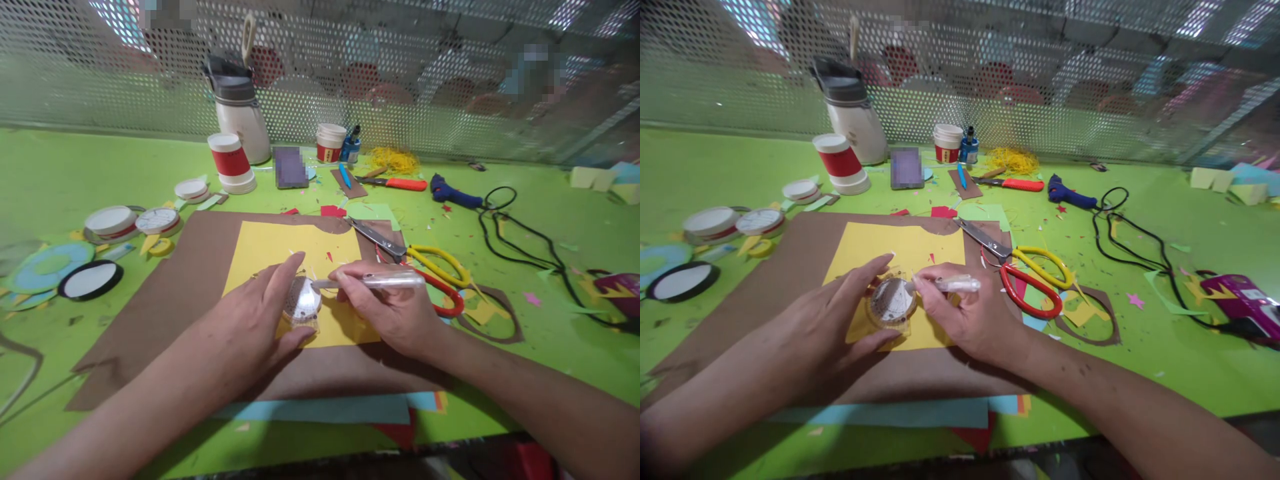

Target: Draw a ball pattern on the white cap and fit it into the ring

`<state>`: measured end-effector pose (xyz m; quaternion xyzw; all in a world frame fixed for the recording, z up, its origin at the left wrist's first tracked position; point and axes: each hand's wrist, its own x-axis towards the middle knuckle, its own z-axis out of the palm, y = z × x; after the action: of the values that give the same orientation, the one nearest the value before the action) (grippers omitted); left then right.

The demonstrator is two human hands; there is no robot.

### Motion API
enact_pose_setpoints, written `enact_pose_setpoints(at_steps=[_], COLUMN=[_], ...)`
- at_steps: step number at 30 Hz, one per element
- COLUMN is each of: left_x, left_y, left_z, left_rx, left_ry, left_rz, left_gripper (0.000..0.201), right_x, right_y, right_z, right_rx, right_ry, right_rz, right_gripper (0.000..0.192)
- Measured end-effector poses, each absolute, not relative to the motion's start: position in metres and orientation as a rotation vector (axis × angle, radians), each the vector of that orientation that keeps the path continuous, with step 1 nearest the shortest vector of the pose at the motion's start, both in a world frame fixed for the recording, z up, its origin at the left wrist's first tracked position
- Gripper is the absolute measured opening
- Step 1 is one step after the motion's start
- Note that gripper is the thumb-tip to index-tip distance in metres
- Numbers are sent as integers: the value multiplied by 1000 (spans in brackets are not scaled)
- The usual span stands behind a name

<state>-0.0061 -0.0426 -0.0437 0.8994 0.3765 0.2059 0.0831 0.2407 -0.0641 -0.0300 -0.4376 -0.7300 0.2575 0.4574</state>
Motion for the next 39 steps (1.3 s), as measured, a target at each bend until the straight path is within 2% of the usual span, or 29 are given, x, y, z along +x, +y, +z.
enact_pose_setpoints(at_steps=[39], left_x=[-1], left_y=[-41], left_z=[-31], left_rx=[2794], left_ry=[1110], left_rz=[560], left_gripper=[70], right_x=[236], right_y=[-68], right_z=[-29], right_rx=[-974], right_ry=[-1861], right_rz=[450], right_gripper=[18])
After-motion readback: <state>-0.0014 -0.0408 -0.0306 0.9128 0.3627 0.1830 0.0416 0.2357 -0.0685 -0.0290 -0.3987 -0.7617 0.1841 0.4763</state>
